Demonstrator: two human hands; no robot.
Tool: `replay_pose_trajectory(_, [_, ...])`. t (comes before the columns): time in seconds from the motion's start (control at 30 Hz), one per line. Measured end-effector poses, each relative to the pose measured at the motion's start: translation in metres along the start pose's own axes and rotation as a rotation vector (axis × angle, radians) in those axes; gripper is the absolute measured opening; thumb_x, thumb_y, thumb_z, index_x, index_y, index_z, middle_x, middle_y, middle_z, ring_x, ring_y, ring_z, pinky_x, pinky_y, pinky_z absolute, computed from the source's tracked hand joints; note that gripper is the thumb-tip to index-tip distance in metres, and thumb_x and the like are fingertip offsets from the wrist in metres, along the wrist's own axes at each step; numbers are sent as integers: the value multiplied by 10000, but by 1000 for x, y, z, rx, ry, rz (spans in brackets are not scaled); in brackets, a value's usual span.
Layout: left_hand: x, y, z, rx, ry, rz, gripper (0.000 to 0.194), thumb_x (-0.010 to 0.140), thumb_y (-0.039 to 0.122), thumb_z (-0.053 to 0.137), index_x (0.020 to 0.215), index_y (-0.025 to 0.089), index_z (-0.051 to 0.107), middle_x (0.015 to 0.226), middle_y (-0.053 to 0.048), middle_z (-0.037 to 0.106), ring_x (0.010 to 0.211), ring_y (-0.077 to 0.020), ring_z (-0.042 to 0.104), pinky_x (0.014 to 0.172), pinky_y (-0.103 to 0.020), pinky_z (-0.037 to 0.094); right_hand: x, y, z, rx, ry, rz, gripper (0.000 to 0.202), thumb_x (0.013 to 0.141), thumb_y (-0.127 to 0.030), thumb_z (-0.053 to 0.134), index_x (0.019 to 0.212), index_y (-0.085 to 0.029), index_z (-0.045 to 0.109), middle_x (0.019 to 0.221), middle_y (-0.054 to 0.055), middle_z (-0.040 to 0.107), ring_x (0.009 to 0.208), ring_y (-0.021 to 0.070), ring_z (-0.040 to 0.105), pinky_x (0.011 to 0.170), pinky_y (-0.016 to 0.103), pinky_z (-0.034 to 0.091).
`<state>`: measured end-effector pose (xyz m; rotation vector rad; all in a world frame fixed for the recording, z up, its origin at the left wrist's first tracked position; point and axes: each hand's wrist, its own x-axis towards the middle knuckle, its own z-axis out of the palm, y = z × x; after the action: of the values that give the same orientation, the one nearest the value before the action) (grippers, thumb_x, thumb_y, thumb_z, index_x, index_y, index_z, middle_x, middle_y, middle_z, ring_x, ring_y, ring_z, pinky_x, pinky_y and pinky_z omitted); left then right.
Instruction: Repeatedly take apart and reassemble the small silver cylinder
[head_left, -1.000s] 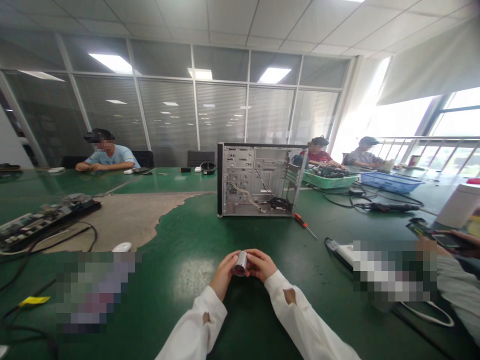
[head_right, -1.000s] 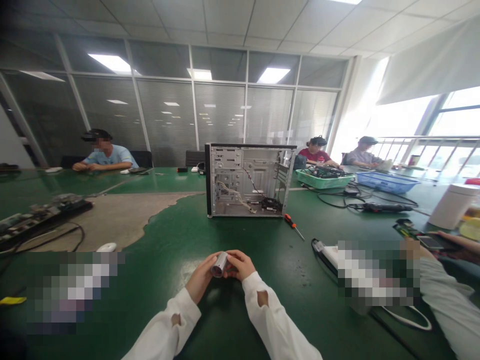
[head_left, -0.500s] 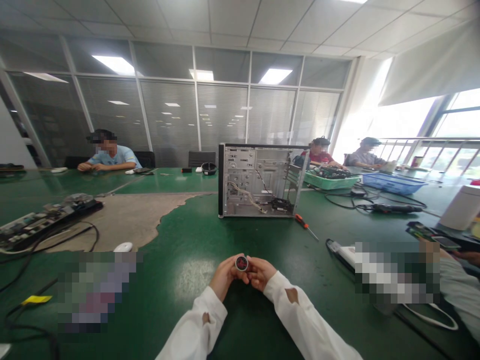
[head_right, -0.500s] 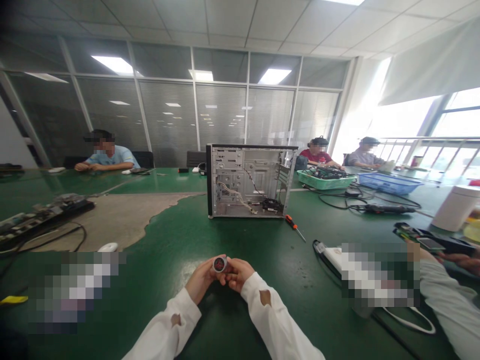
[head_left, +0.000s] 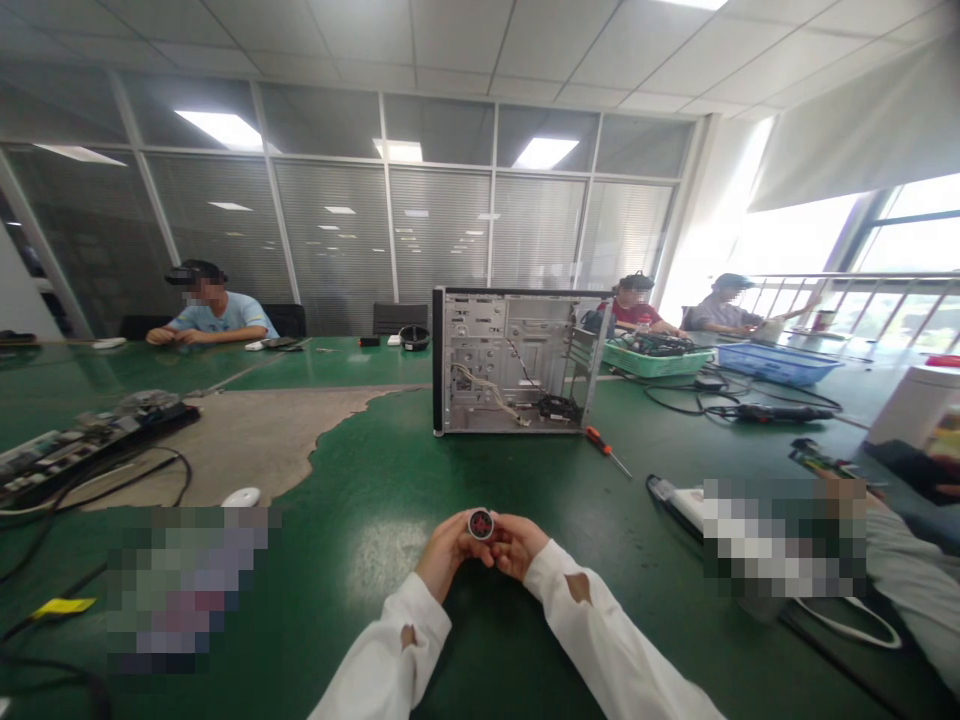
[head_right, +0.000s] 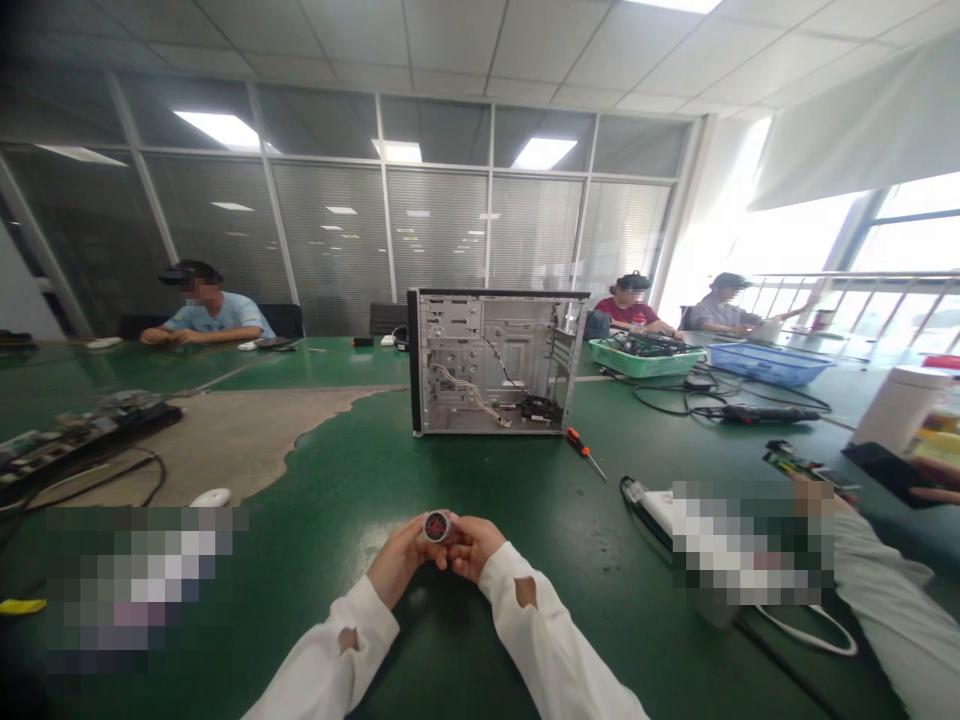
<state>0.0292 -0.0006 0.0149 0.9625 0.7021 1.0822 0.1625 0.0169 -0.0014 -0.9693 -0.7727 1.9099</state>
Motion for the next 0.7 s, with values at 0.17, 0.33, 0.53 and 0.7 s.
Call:
replay_pose_trajectory(0.17, [3,-3,-3,-31,72,30,457,637,414,570,987,121,557,800,-76,617,610,-135,558,588,-255,413,-1,-2,0,-27,-32,-144,265,578,-298,645,785,-181,528,556,-28,547,460,80,508,476,231,425])
replay_pose_trajectory(0.33, [5,-8,-4,116,87,69,481,599,352,621,1019,133,536,842,-76,617,715,-168,565,634,-271,429,0,-5,1,-19,-19,-293,346,489,-256,700,802,-201,563,651,-42,541,485,54,476,471,212,412])
replay_pose_trajectory(0.53, [1,-10,-3,624,154,283,366,611,305,605,943,153,578,964,-96,558,872,-207,521,718,-314,423,5,-6,-3,-193,66,-469,290,539,-352,666,760,-177,599,671,-5,578,534,83,493,434,184,348])
replay_pose_trajectory(0.7, [-1,-8,-5,885,229,431,312,577,211,615,885,182,583,933,-74,537,924,-213,482,739,-333,412,6,-5,-5,-371,111,-641,259,543,-327,666,723,-147,620,747,49,619,619,129,537,479,218,390])
